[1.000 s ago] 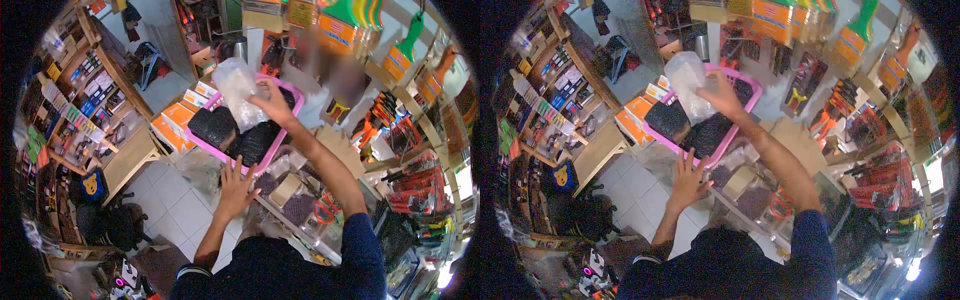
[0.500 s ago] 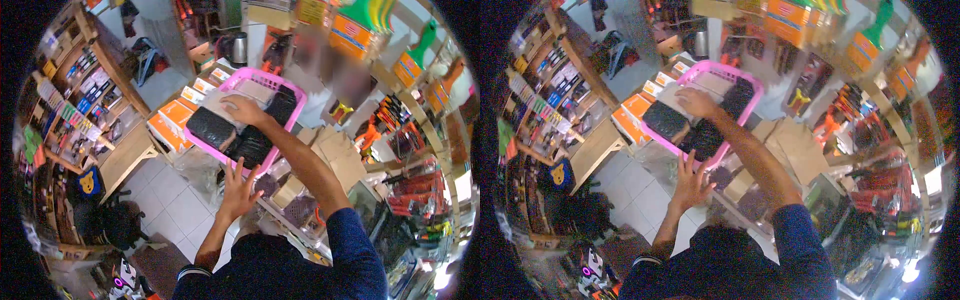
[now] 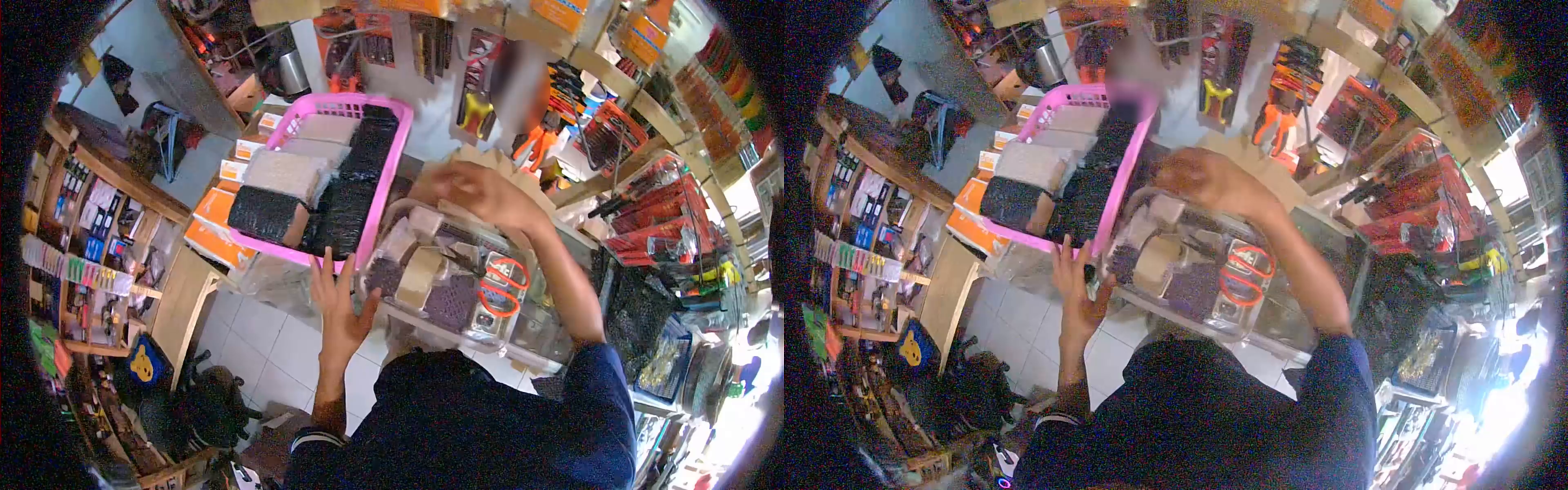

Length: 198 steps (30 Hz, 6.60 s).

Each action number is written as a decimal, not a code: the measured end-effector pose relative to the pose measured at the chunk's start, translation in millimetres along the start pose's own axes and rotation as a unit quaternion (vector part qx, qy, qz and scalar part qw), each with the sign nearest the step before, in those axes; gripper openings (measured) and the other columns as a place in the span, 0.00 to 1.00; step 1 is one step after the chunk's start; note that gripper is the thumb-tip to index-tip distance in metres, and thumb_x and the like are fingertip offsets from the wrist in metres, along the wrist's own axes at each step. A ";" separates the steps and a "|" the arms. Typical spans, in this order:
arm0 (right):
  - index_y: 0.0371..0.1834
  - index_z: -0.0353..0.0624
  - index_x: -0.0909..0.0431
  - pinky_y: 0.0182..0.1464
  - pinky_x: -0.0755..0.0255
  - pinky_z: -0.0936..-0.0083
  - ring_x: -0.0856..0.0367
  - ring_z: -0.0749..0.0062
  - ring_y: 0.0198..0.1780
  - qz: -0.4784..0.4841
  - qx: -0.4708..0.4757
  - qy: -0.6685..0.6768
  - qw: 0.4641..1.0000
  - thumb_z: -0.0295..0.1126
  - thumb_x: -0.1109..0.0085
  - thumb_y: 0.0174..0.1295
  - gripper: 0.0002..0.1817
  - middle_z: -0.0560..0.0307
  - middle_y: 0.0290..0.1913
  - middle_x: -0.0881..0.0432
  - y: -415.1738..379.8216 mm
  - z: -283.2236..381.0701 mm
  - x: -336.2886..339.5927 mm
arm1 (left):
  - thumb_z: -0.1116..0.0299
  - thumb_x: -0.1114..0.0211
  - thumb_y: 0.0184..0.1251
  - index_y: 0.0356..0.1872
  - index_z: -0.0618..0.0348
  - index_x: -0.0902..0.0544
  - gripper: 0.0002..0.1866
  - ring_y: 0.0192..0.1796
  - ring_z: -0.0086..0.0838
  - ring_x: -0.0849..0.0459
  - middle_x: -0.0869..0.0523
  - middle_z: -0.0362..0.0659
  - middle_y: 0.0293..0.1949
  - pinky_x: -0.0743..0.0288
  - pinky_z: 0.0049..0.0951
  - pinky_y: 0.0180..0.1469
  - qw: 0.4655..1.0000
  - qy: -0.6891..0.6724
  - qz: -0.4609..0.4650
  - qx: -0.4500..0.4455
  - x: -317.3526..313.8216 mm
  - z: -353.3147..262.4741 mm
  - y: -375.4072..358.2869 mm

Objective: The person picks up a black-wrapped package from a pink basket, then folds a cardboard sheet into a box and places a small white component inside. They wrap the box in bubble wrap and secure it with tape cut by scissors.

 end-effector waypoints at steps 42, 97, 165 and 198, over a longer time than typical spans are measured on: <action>0.59 0.39 0.26 0.42 0.33 0.81 0.31 0.85 0.38 -0.593 -0.204 0.201 0.753 0.44 0.54 0.84 0.18 0.67 0.37 0.25 -384.8 -36.2 -44.3 | 0.60 0.17 0.59 0.82 0.60 0.69 0.68 0.79 0.47 0.39 0.42 0.59 0.77 0.46 0.53 0.81 0.845 -0.463 0.235 -0.127 -125.1 -221.6 -11.9; 0.62 0.48 0.14 0.72 0.31 0.55 0.27 0.47 0.72 -0.555 -0.186 -0.072 0.808 0.31 0.20 0.44 0.35 0.42 0.69 0.26 -435.9 -2.8 -3.3 | 0.50 0.27 0.67 0.79 0.63 0.39 0.47 0.78 0.47 0.33 0.32 0.56 0.76 0.41 0.48 0.79 0.814 -0.503 0.248 -0.152 -121.2 -202.4 -38.3; 0.53 0.37 0.16 0.61 0.26 0.55 0.17 0.44 0.55 -0.273 -0.168 0.059 0.945 0.34 0.23 0.61 0.20 0.43 0.50 0.14 -136.0 -22.2 -187.0 | 0.67 0.30 0.74 0.68 0.61 0.19 0.24 0.59 0.50 0.13 0.12 0.55 0.59 0.21 0.44 0.63 0.969 -0.155 0.106 -0.161 -42.1 -35.6 41.0; 0.48 0.35 0.17 0.59 0.28 0.59 0.18 0.47 0.52 -0.276 -0.112 -0.001 0.955 0.32 0.24 0.61 0.17 0.46 0.46 0.14 -128.2 -14.4 -180.0 | 0.75 0.37 0.70 0.43 0.63 0.24 0.06 0.47 0.48 0.14 0.17 0.52 0.41 0.21 0.46 0.52 0.937 -0.070 0.214 -0.267 -44.4 -46.5 75.6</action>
Point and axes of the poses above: each hand's wrist, its own y-axis towards the middle knuckle, its own x-axis out of the back of the hand, z = x × y, the point moved 7 cm from there along y, towards the middle knuckle
